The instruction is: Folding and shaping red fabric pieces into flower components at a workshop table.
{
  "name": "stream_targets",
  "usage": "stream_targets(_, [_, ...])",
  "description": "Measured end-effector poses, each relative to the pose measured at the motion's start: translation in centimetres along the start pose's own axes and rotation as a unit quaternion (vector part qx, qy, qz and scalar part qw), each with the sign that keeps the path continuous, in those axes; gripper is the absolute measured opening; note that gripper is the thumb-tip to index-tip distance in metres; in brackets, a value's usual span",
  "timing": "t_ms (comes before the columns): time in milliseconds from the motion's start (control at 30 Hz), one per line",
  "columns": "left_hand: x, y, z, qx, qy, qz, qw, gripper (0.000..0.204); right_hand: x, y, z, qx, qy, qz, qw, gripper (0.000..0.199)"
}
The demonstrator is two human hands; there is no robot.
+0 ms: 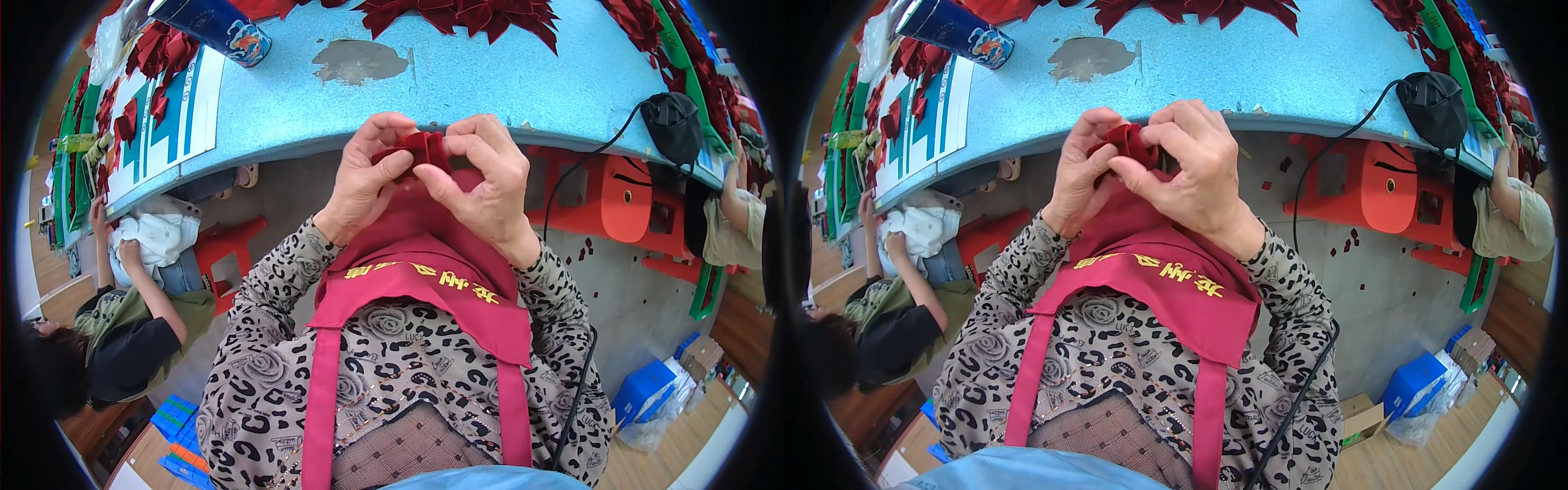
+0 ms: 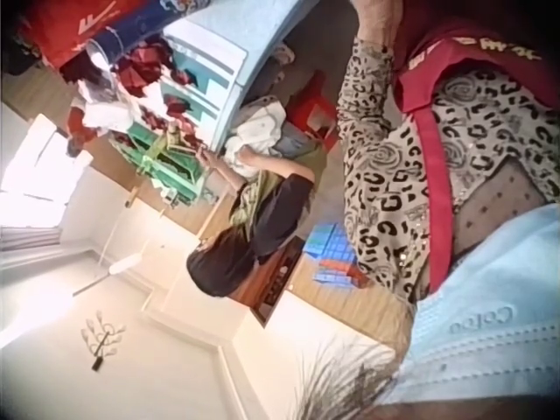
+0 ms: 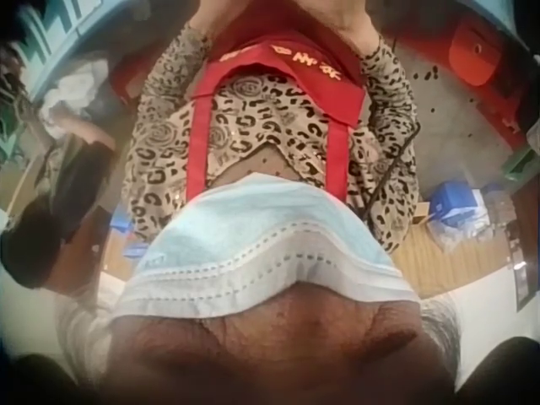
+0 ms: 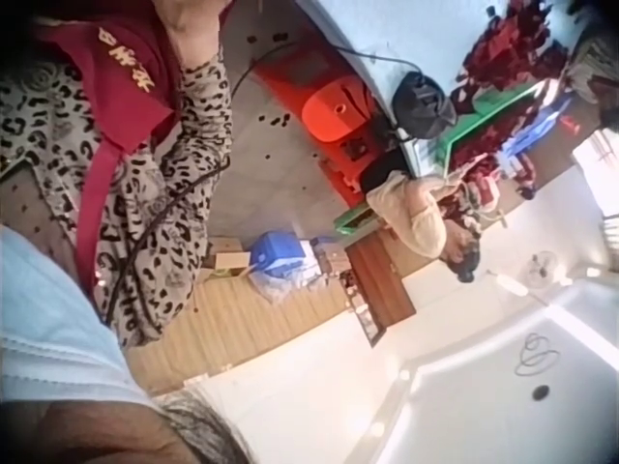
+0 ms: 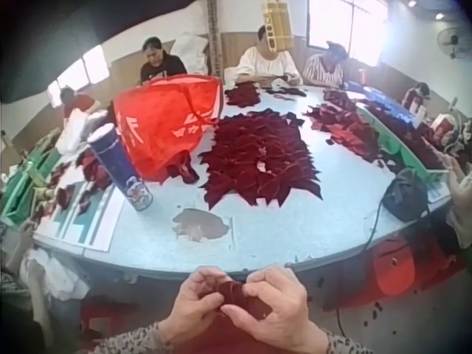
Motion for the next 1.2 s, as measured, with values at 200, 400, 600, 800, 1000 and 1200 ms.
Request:
stream_targets(200, [-0.4,-0.6,3.4,0.302,-0.147,-0.119,0.934,0.031,-1.3,-1.3,0.6,-0.061,0.071,0.041,0.995,0.023])
stream_targets(400, [-1.0,-0.8,3.5,0.352,-0.184,-0.161,0.903,0.035,-3.1,-1.6,-2.4,-0.209,0.227,0.052,0.950,0.026])
stream_targets(600, [-1.2,-0.2,3.4,0.377,-0.228,-0.131,0.888,0.040,-4.0,-2.6,-2.5,-0.227,0.255,0.049,0.939,0.032])
stream_targets(800, [-2.2,0.7,3.9,0.416,-0.311,-0.137,0.844,0.045,-4.6,-3.1,-2.5,-0.182,0.221,0.035,0.957,0.029])
stream_targets(1000, [-3.2,1.0,4.5,0.431,-0.343,-0.132,0.824,0.046,-4.4,-2.0,-2.0,-0.037,0.131,0.073,0.988,0.022])
stream_targets(1200, [-4.2,0.4,4.0,0.480,-0.380,-0.150,0.776,0.047,-3.5,-2.3,-1.9,0.002,0.025,-0.008,1.000,0.021])
Point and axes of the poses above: each hand's wrist, its own x-axis towards the middle knuckle, its own y-axis out of the back of the hand, z = x × y, the point moved 6 cm from there along x, towards the middle knuckle, and after that the axes turned 5 degrees about -y, right-handed, at the moved point
